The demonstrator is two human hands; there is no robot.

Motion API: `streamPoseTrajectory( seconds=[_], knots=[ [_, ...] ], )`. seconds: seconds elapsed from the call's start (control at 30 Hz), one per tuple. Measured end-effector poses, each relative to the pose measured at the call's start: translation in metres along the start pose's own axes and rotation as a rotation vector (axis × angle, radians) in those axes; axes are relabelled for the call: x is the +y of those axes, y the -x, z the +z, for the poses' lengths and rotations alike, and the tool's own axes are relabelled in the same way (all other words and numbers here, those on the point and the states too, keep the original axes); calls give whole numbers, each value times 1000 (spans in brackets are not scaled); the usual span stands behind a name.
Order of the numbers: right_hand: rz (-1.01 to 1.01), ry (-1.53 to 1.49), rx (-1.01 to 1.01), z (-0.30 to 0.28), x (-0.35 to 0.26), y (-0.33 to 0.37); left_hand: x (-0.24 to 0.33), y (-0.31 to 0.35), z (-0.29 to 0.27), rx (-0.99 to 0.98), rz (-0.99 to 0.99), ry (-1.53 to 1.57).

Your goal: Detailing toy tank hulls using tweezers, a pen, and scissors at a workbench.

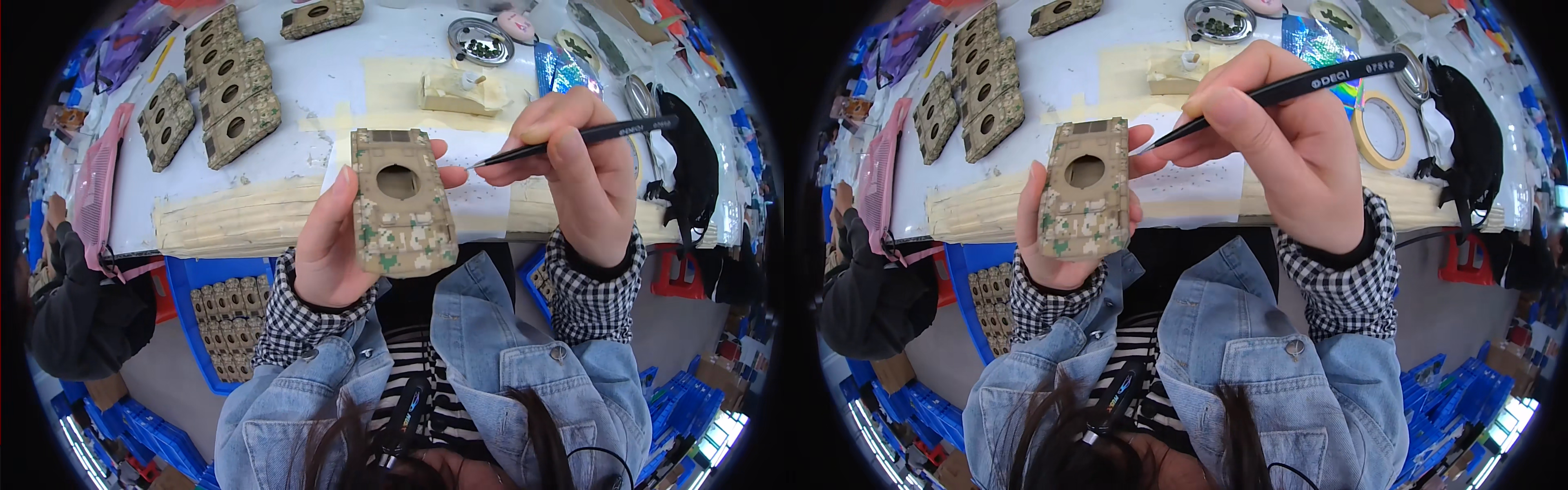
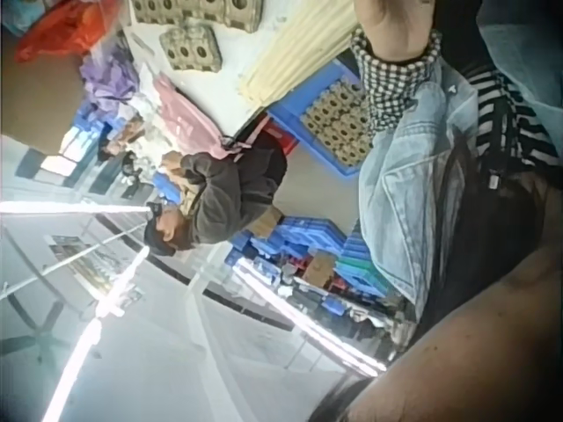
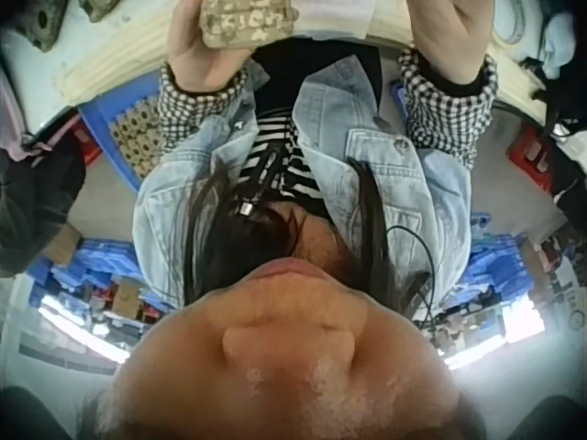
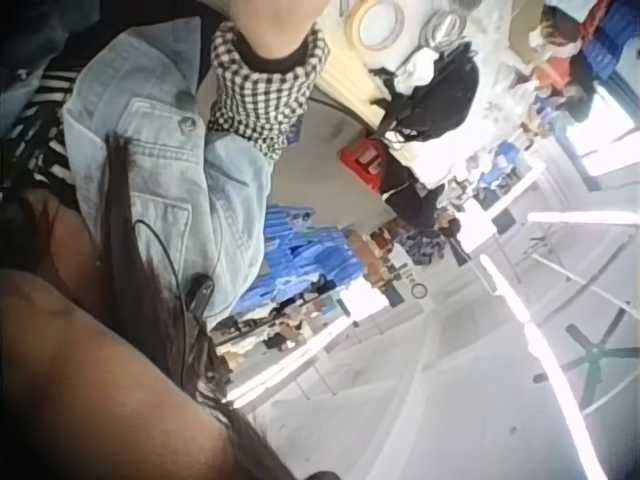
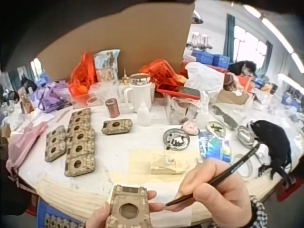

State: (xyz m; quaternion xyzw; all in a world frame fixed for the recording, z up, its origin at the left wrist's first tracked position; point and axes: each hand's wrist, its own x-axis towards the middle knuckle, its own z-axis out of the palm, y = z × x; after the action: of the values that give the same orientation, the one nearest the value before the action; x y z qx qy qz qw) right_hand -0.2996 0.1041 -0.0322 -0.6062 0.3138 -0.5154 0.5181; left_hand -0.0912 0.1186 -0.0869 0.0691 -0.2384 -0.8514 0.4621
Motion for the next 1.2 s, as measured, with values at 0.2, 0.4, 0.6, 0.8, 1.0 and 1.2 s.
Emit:
streamPoseTrajectory(
  seconds=[0.2, 0.4, 0.6, 0.8, 1.0, 1.2],
  knots=[
    [-271, 170, -38, 17, -7, 0, -1, -2, 12, 156, -46, 134],
    [-327, 238, -78, 25, -11, 2, -4, -1, 12, 131, -30, 178],
    [-294, 212, -21, 31, -7, 4, -4, -2, 18, 163, -29, 203],
    [-260, 147, -4, 34, -3, 3, -4, -3, 19, 191, -33, 252],
    [-276, 177, -32, 33, -1, 0, -5, -2, 16, 156, -38, 286],
    [-264, 195, -35, 33, -1, 0, -6, -2, 13, 137, -44, 285]
  ],
)
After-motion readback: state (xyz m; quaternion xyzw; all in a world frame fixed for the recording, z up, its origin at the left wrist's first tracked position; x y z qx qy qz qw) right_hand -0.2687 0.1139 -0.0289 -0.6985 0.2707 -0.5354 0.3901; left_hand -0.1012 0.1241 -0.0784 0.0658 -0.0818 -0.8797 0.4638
